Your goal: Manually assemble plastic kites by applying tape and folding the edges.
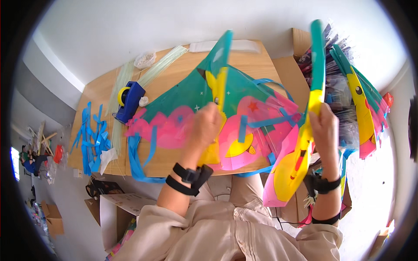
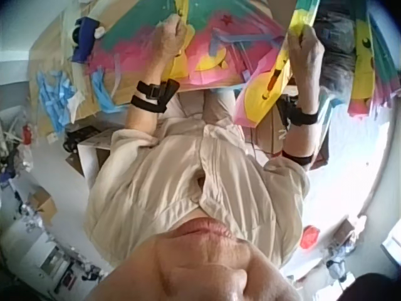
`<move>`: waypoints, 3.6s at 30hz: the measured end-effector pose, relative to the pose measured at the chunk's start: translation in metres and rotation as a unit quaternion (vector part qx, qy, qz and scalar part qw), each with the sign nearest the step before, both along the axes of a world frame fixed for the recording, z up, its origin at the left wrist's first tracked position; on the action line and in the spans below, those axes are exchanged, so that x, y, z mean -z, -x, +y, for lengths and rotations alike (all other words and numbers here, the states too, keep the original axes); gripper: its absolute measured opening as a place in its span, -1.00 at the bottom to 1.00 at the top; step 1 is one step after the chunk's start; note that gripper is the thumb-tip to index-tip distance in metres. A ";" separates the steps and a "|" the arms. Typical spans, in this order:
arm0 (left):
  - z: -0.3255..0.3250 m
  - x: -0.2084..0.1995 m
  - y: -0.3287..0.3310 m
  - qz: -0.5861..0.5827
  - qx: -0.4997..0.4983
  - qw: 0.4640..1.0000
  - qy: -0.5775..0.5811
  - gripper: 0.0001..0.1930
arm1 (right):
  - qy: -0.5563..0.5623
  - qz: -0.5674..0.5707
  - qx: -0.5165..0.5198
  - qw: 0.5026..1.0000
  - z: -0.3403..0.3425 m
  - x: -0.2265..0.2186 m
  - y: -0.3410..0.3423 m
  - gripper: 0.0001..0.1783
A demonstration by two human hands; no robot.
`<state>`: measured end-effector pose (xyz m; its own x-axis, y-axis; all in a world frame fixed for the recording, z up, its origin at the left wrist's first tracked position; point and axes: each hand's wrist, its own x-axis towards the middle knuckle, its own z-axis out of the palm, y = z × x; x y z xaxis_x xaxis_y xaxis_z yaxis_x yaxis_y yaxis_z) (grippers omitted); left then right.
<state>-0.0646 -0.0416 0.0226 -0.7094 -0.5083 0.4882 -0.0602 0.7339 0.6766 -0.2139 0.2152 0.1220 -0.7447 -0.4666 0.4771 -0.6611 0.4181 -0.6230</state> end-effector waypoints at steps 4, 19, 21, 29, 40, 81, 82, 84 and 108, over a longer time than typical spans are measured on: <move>0.078 -0.020 0.002 0.062 0.115 0.991 0.017 -0.90 | 0.007 0.006 -0.028 1.000 -0.034 0.020 -0.003 -0.77; 0.153 -0.035 0.021 0.018 0.400 0.910 -0.112 -0.82 | 0.374 -0.151 0.068 0.913 0.037 0.031 0.013 -0.87; 0.133 -0.018 0.027 0.047 0.332 0.936 -0.111 -0.85 | 0.349 -0.013 0.249 0.903 0.075 0.004 0.025 -0.77; -0.003 0.096 0.067 -0.307 -0.126 0.943 -0.001 -0.74 | 0.341 0.023 0.328 0.881 0.140 -0.039 0.009 -0.50; -0.054 0.120 0.088 -0.283 -0.143 0.936 -0.155 -0.70 | 0.353 0.011 0.311 0.882 0.113 -0.029 0.004 -0.58; 0.171 -0.036 0.039 0.039 0.374 0.925 -0.059 -0.85 | 0.145 -0.079 0.070 0.984 0.016 0.027 0.002 -0.69; 0.171 -0.038 0.039 0.030 0.370 0.927 -0.053 -0.85 | 0.173 -0.106 0.036 0.979 0.019 0.029 0.001 -0.70; 0.173 -0.037 0.040 -0.028 0.409 0.910 -0.066 -0.86 | 0.155 -0.123 0.038 0.979 0.031 0.031 0.005 -0.71; -0.013 0.108 0.119 -0.229 -0.173 0.956 0.054 -0.66 | 0.152 0.126 0.412 0.889 0.127 -0.013 0.035 -0.50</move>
